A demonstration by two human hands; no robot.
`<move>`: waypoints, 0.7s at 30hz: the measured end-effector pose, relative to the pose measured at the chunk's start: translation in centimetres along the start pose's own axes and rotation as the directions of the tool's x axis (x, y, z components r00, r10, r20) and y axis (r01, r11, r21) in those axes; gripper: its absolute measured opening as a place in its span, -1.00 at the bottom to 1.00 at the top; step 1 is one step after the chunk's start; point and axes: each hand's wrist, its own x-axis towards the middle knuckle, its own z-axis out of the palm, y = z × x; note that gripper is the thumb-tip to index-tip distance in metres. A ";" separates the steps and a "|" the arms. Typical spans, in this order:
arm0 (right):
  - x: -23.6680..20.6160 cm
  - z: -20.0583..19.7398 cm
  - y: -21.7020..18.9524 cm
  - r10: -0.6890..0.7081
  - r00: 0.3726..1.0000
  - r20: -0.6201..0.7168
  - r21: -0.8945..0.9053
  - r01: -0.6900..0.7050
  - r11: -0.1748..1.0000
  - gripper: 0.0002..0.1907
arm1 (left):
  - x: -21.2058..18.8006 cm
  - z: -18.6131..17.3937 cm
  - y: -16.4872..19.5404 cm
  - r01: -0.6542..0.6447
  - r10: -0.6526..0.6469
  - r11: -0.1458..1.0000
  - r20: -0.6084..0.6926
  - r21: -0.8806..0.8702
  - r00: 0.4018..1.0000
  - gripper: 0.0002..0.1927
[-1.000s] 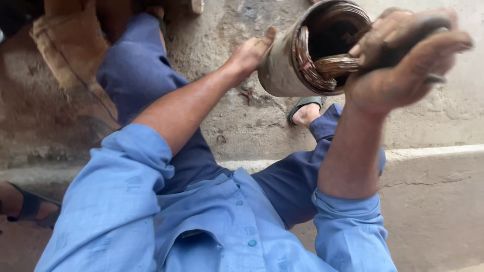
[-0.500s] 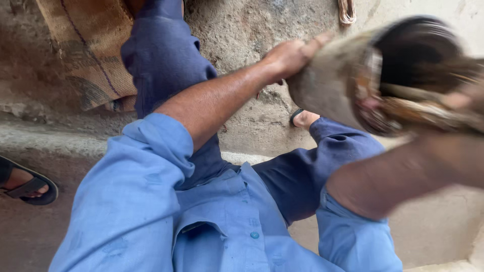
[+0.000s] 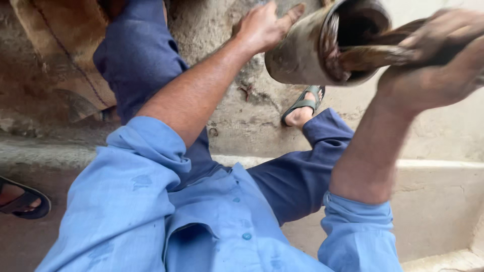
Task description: The person sits on the ground sorting and aligning broom bristle stalks by hand, gathering them into a bundle, and inserting the bundle into a cylindrical metal mold with a rod. They then press and shape the bundle in the mold and use scissors to trim the bristle ends.
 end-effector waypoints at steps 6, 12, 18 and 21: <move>0.4 -3.6 2.4 0.143 0.984 -0.105 0.063 -0.137 0.989 -0.54 | -0.3 2.4 -0.3 0.188 -0.109 0.945 0.285 -0.267 0.952 -0.11; 0.6 -2.7 2.9 0.015 0.991 0.130 -0.010 -0.014 1.000 -0.53 | -0.3 3.6 -2.5 0.405 -0.298 0.822 0.305 -0.400 0.905 0.09; 0.6 -1.1 1.9 -0.023 0.997 0.072 -0.115 0.031 0.993 -0.51 | -1.4 5.1 -2.3 0.489 -0.228 0.624 0.457 -0.610 0.860 0.15; 1.0 -1.0 1.5 -0.062 0.996 0.068 -0.145 0.072 0.987 -0.50 | -1.5 5.6 -1.9 0.492 -0.231 0.618 0.457 -0.613 0.859 0.14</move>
